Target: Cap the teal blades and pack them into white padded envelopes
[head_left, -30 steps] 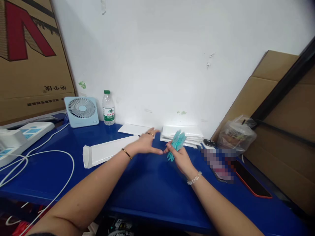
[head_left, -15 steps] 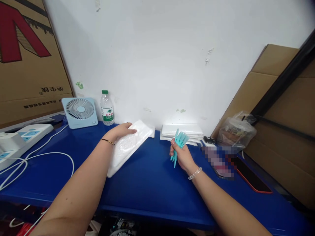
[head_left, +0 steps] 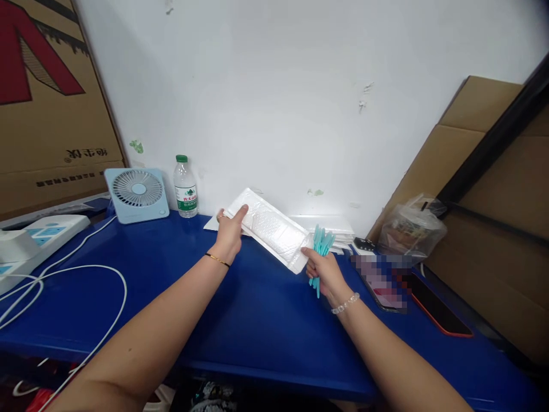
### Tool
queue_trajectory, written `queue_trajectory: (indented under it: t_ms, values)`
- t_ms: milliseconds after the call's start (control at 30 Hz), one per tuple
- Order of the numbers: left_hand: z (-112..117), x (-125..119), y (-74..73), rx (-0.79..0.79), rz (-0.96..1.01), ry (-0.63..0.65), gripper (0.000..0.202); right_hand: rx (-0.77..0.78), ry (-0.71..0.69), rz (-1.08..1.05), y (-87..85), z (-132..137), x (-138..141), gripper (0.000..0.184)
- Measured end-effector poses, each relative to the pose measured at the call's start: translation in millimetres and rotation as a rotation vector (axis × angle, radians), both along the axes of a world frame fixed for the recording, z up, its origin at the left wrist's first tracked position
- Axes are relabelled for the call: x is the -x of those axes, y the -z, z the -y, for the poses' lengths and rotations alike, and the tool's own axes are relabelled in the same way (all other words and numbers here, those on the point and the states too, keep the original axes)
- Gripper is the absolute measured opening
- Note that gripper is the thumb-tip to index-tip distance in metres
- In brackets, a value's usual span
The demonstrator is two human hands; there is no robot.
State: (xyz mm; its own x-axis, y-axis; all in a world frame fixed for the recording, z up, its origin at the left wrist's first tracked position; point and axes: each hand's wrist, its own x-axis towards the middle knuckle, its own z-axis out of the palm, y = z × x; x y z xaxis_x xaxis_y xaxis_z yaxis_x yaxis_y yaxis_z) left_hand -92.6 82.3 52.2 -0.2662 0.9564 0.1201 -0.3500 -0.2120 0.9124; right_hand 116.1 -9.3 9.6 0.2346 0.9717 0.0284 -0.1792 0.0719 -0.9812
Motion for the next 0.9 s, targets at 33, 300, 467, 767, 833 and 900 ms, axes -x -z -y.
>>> queue_trajectory:
  t_ms: [33,300,467,767,833,900]
  values:
    - [1,5,-2.5,-0.085,-0.177,-0.122,0.085,0.022,-0.012,0.001,-1.1,-1,-4,0.043]
    - [24,-1,10.8,-0.827,-1.582,0.513,0.123,0.174,-0.304,0.077,1.3,-5,-39,0.040]
    - [30,-13,25.4,-0.653,-1.695,0.497,0.103,0.206,-0.332,0.108,2.9,-5,-40,0.042]
    - [31,-21,24.7,-0.489,-1.692,0.399,0.045,-0.191,0.066,-0.489,-12.0,-19,-62,0.023]
    - [31,-25,27.6,-0.495,-1.680,0.380,0.045,-0.176,0.080,-0.603,-10.4,-20,-62,0.023]
    - [33,-28,28.8,-0.486,-1.681,0.376,0.045,-0.156,0.087,-0.630,-5.8,-22,-58,0.022]
